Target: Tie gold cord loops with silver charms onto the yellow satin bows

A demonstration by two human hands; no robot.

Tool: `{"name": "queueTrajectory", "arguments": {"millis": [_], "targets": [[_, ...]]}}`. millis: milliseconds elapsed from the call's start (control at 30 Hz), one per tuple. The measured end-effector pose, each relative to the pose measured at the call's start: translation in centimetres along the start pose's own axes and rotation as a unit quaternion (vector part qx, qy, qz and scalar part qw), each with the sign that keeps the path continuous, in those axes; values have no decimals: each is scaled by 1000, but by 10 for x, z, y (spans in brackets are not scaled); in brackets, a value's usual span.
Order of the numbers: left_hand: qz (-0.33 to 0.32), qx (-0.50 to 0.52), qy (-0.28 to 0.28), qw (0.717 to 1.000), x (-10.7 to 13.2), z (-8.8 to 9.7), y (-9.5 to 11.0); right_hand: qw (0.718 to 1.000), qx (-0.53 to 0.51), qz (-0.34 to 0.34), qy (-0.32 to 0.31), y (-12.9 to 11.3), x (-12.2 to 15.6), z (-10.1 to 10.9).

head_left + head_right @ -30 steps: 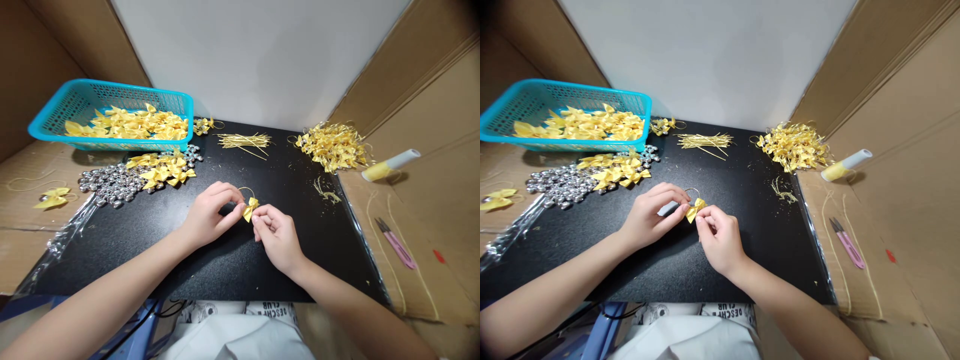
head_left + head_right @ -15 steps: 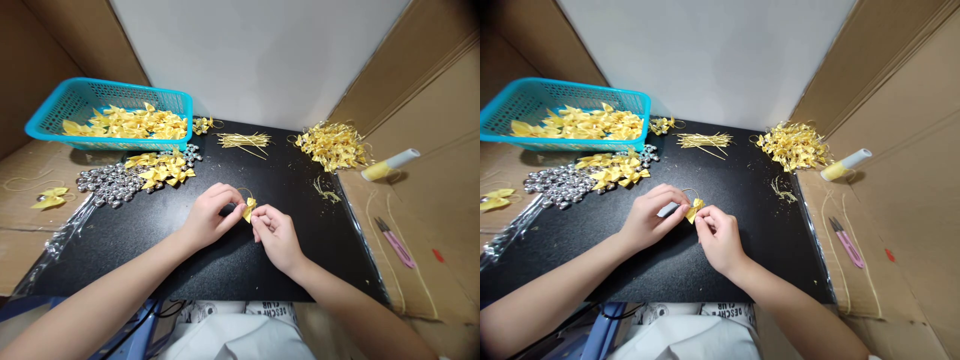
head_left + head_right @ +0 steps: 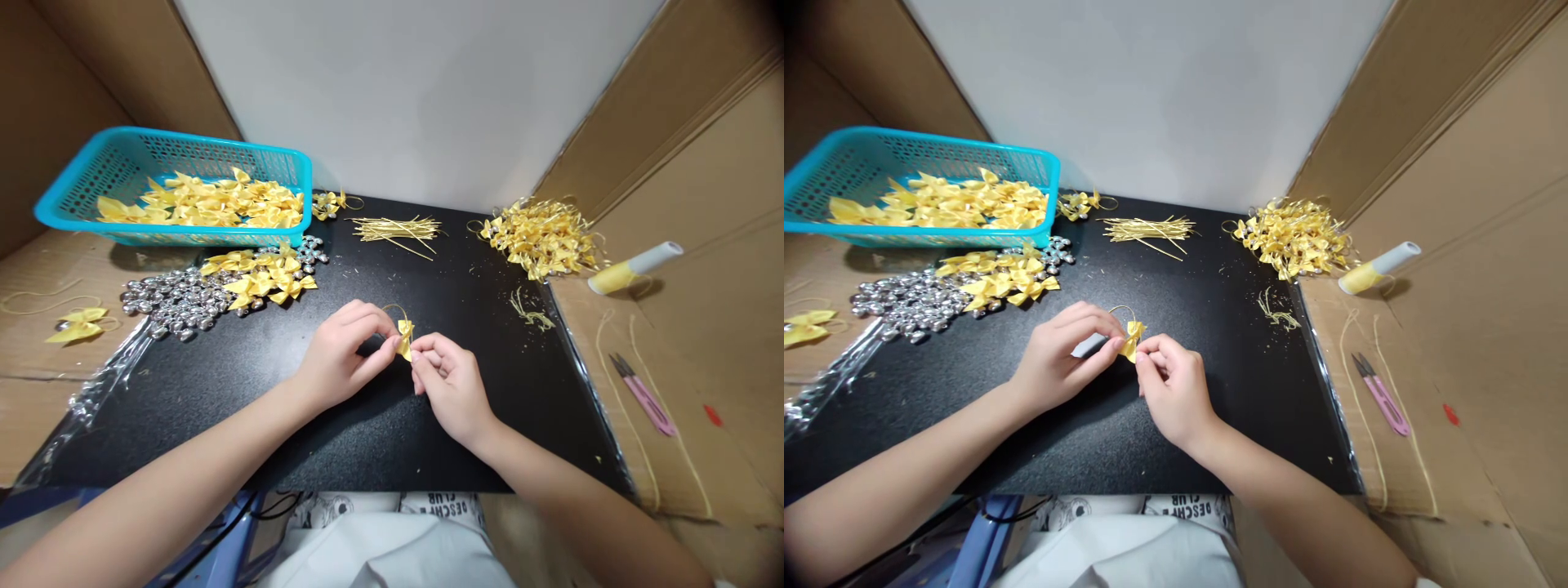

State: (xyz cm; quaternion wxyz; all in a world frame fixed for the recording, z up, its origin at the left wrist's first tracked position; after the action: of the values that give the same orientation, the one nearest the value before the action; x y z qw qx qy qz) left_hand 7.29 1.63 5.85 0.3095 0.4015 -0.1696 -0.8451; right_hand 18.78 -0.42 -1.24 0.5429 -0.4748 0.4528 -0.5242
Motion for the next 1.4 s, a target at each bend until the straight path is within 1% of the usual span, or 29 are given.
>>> {"name": "queueTrajectory", "arguments": {"millis": [233, 333, 567, 800, 900, 1067, 1267, 1400], "targets": [[-55, -40, 34, 997, 1, 4, 12, 1000, -9, 21, 3, -4, 1, 1], [-69, -48, 43, 996, 2, 5, 16, 1000, -9, 29, 2, -4, 2, 1], [-50, -34, 70, 996, 4, 11, 16, 999, -8, 45, 2, -6, 3, 1], [-69, -30, 80, 994, 4, 13, 18, 998, -14, 56, 4, -8, 2, 2], [-58, -23, 76, 995, 3, 13, 17, 998, -14, 60, 3, -9, 2, 1], [-20, -7, 71, 997, 1, 14, 14, 998, -6, 63, 1, -9, 3, 0], [52, 11, 62, 997, 2, 12, 0, 998, -2, 66, 4, -9, 3, 0], [61, 30, 60, 996, 2, 11, -2, 998, -1, 67, 6, -10, 2, 1]]}}
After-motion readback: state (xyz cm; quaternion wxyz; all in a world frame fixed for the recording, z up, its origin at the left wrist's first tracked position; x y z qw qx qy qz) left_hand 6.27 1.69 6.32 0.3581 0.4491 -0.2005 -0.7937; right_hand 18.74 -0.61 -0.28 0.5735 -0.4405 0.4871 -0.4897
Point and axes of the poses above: each hand's wrist, its own x-axis away from the middle knuckle, its own z-axis out of the back of the hand, y = z × x, the point moved 10 cm from there along -x, towards the middle knuckle, and after that the axes turned 1 degree about x, right-handed, at the moved point
